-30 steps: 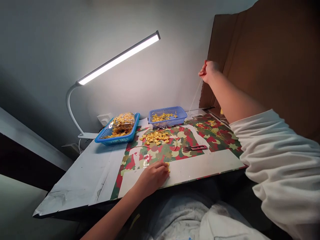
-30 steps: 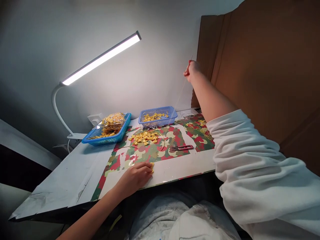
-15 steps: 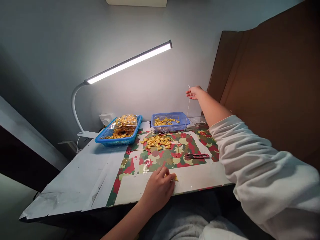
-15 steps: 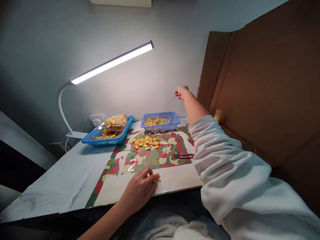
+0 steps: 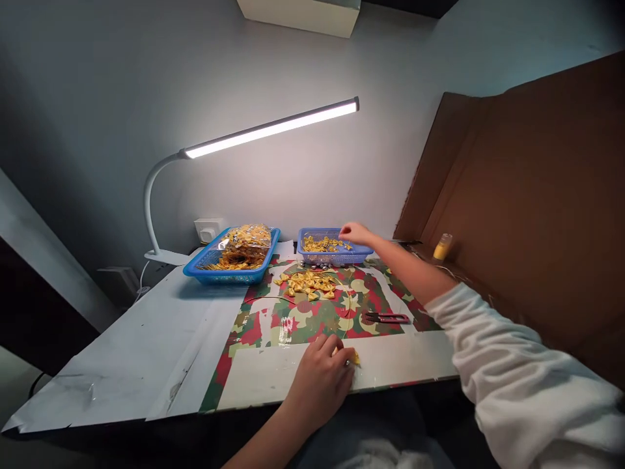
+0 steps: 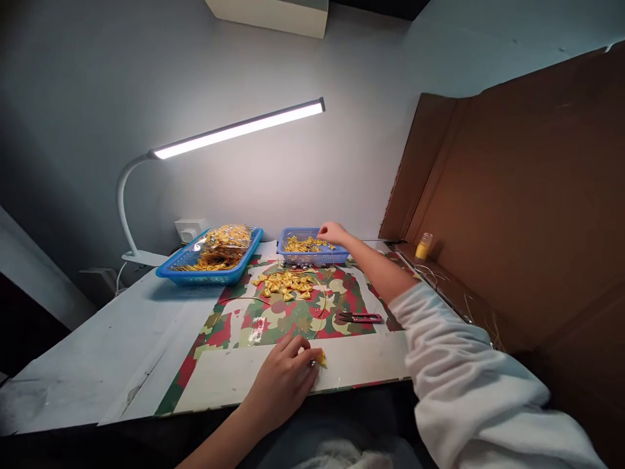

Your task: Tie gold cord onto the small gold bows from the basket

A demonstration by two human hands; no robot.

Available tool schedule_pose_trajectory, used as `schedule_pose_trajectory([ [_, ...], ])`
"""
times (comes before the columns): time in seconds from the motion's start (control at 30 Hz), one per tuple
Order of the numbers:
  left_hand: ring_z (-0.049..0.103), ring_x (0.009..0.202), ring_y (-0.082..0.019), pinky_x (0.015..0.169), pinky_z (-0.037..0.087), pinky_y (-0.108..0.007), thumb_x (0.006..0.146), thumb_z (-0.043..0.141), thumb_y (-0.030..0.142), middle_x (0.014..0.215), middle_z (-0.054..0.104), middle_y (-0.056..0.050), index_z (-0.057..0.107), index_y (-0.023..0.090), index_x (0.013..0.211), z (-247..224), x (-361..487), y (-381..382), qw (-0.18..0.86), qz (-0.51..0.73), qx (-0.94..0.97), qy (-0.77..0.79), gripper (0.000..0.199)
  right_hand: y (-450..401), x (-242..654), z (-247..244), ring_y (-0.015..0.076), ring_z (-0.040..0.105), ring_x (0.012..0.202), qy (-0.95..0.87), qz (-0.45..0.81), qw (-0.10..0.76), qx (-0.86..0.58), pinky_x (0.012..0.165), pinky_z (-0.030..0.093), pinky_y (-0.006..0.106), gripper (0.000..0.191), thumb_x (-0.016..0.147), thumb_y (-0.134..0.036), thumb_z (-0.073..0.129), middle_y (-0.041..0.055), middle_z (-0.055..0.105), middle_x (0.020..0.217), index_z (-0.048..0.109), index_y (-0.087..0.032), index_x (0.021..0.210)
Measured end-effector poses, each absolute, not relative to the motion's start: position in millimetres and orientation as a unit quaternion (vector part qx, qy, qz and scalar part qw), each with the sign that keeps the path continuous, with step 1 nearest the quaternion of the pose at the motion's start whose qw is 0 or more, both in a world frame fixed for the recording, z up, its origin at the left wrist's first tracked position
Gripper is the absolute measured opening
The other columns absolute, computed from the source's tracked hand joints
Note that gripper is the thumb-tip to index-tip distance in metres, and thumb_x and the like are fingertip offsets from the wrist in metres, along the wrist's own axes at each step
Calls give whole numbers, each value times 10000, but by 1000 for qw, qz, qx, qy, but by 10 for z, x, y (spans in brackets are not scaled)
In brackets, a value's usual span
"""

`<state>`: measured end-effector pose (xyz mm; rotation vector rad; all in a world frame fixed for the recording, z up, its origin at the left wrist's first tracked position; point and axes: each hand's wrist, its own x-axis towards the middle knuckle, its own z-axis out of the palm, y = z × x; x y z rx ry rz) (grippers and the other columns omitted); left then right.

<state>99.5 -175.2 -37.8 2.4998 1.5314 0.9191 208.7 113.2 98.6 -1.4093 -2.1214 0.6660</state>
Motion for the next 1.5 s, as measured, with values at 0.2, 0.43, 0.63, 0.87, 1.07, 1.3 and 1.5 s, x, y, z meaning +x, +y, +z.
schedule_pose_trajectory([
  [0.2, 573, 1003, -243, 855, 478, -368, 837, 557, 170, 1111, 623, -87, 621, 210, 1069, 37, 222, -1317, -49, 170, 746, 642, 244, 202, 2203, 395, 141, 563, 737, -936, 104, 149, -300, 630, 343, 233, 43, 778, -192, 631, 38, 670, 813, 664, -165, 769],
  [0.43, 622, 890, -224, 724, 463, -284, 859, 496, 195, 995, 634, -116, 640, 156, 867, 197, -531, -766, -37, -41, 728, 684, 149, -71, 2482, 71, 141, 564, 751, -921, 137, 216, -293, 658, 384, 242, 70, 829, -171, 568, 39, 658, 838, 631, -174, 798],
  [0.63, 628, 844, -220, 678, 442, -278, 870, 434, 89, 935, 648, -121, 627, 143, 876, 296, -380, -806, -98, -54, 755, 646, 201, -115, 2610, 198, 142, 564, 720, -897, 142, 288, -303, 655, 414, 254, 89, 845, -230, 570, 39, 667, 849, 636, -175, 871],
  [0.87, 585, 857, -237, 722, 442, -333, 905, 387, 84, 923, 612, -134, 581, 126, 932, 491, 433, -718, -199, 15, 826, 527, 201, -311, 2457, 129, 178, 622, 772, -887, 25, 343, -309, 696, 431, 274, 325, 864, -327, 604, 58, 690, 859, 623, -186, 1156],
  [1.07, 581, 865, -232, 679, 429, -309, 910, 400, 85, 920, 621, -111, 572, 139, 944, 289, 708, -592, -197, 53, 826, 525, 184, -266, 2456, -67, 177, 621, 739, -863, -31, 281, -419, 667, 373, 283, 256, 933, -240, 462, 65, 701, 800, 683, -180, 819],
  [1.3, 621, 788, -218, 627, 411, -290, 947, 390, 247, 872, 666, -102, 641, 162, 810, 94, 701, -513, -31, 114, 807, 579, 299, -254, 2476, -72, 192, 597, 749, -830, -14, 303, -468, 689, 362, 298, 195, 877, -204, 493, 84, 692, 791, 635, -176, 747],
  [1.5, 609, 671, -199, 593, 415, -281, 904, 367, 298, 668, 653, -70, 685, 168, 673, 8, 624, -473, 136, 306, 693, 639, 414, -328, 2294, -99, 168, 569, 666, -784, 96, 405, -460, 661, 386, 281, 179, 830, -201, 504, 65, 664, 723, 617, -174, 693],
])
